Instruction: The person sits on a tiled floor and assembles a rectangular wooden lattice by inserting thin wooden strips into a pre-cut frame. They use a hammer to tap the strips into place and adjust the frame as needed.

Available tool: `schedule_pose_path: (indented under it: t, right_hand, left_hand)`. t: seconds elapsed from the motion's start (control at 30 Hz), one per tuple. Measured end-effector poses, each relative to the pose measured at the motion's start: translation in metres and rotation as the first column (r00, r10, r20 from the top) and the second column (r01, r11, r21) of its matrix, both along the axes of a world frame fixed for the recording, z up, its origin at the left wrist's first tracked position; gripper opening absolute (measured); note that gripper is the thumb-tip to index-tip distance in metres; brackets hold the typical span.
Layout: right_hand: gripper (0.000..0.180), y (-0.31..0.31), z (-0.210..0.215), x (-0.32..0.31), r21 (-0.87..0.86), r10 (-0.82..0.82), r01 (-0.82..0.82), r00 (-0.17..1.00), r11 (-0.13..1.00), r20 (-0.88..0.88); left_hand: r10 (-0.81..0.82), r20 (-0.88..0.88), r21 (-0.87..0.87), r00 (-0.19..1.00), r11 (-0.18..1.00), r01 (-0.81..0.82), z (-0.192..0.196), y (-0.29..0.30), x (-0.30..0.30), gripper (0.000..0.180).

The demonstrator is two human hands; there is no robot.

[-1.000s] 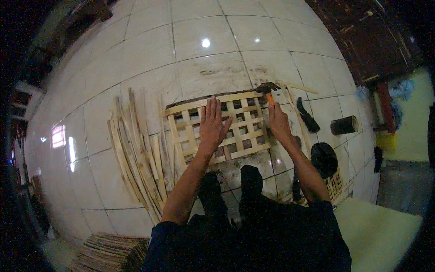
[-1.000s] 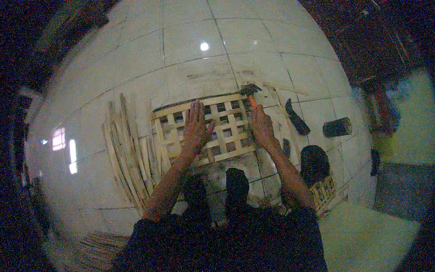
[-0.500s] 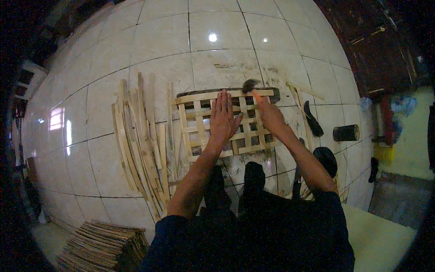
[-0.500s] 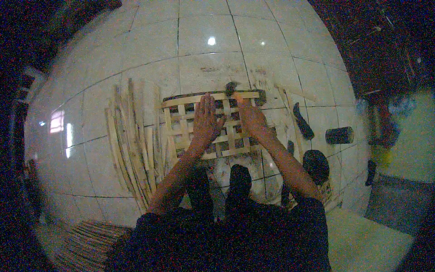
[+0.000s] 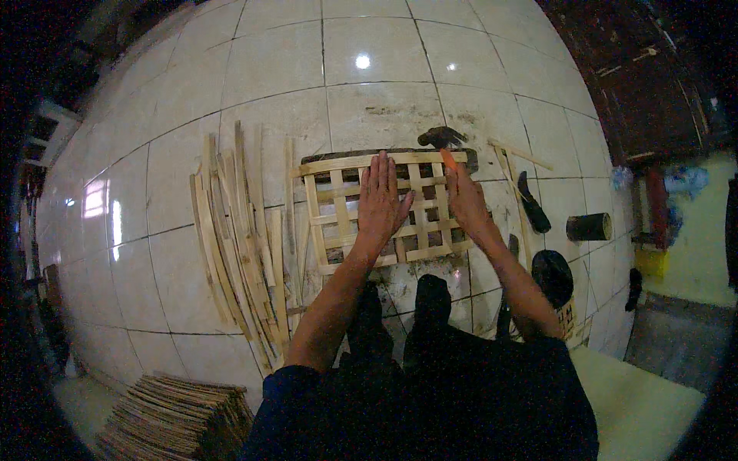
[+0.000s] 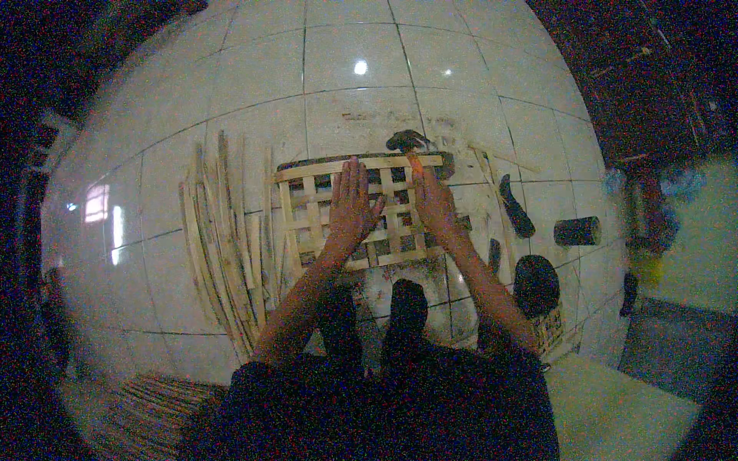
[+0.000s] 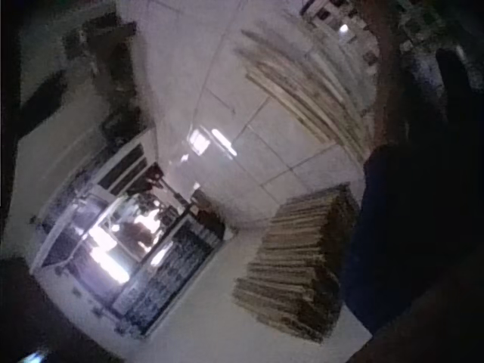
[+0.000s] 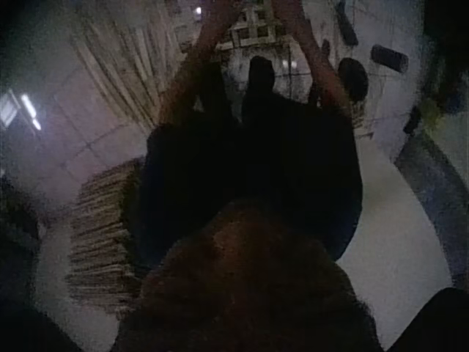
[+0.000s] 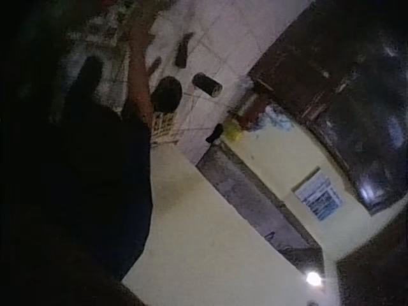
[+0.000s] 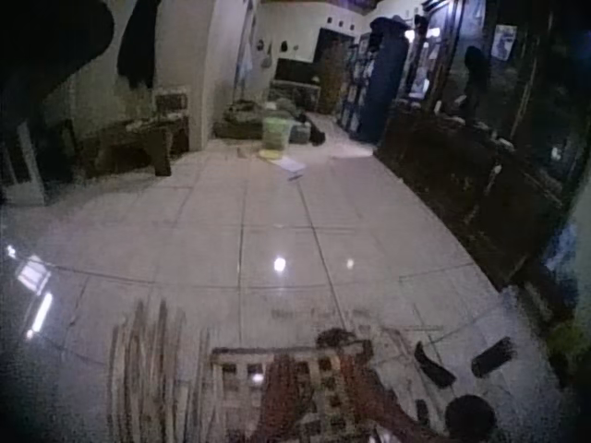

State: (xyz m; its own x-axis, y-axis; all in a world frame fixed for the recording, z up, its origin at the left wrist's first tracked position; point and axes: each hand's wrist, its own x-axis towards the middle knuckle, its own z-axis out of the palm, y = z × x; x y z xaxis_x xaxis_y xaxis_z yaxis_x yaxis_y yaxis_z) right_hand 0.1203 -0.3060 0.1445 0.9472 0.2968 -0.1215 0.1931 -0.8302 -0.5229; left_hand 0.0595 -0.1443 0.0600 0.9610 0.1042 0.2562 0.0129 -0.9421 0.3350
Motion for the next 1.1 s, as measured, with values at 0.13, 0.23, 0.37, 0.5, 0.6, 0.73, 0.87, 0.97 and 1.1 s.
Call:
schedule_pose_path:
  t: [0.13,0.23,0.37,0.5,0.6,0.73,0.87,0.97,1.1]
  right_hand:
    - [0.027,-0.022,-0.051,0.000,-0.026,0.023,-0.022,0.999,0.999,0.044]
    - [0.031,-0.012,-0.018,-0.001,-0.085,0.129,-0.131,0.991,0.988,-0.020]
    - [0.026,0.030,0.025,-0.025,-0.022,0.243,-0.243,0.970,0.970,0.010]
    - [0.021,0.067,0.022,-0.026,-0.096,0.390,-0.379,0.907,0.920,0.160]
    - [0.022,0.083,0.012,-0.030,0.006,0.480,-0.529,0.775,0.849,0.411]
    - [0.024,0.063,-0.005,-0.016,-0.159,0.391,-0.367,0.905,0.916,0.166]
    - [0.024,0.074,0.020,-0.016,0.004,0.295,-0.296,0.951,0.955,0.097]
    - [0.029,0.066,-0.017,-0.018,0.083,0.287,-0.313,0.928,0.946,0.236]
    - [0.027,0.054,-0.041,-0.009,-0.069,0.223,-0.216,0.969,0.974,0.105]
  left_hand:
    - [-0.074,0.011,-0.081,0.997,0.994,0.074,-0.004,0.000,0.002,0.073]
    - [-0.071,0.088,-0.185,0.994,0.979,0.087,-0.006,0.014,-0.009,0.068]
    - [0.177,0.026,-0.060,0.984,0.983,-0.175,-0.004,0.050,-0.034,0.071]
    - [0.153,-0.017,-0.068,0.988,0.986,-0.154,-0.004,0.056,-0.039,0.073]
    - [0.149,0.007,-0.045,0.989,0.988,-0.148,-0.011,0.057,-0.041,0.072]
    - [0.144,0.000,-0.046,0.990,0.989,-0.144,-0.002,0.057,-0.043,0.071]
    - [0.168,-0.047,-0.016,0.985,0.985,-0.169,0.001,0.058,-0.044,0.070]
    - [0.156,-0.034,-0.033,0.987,0.987,-0.157,0.003,0.056,-0.040,0.070]
    - [0.151,-0.045,-0.027,0.987,0.988,-0.152,-0.002,0.055,-0.038,0.072]
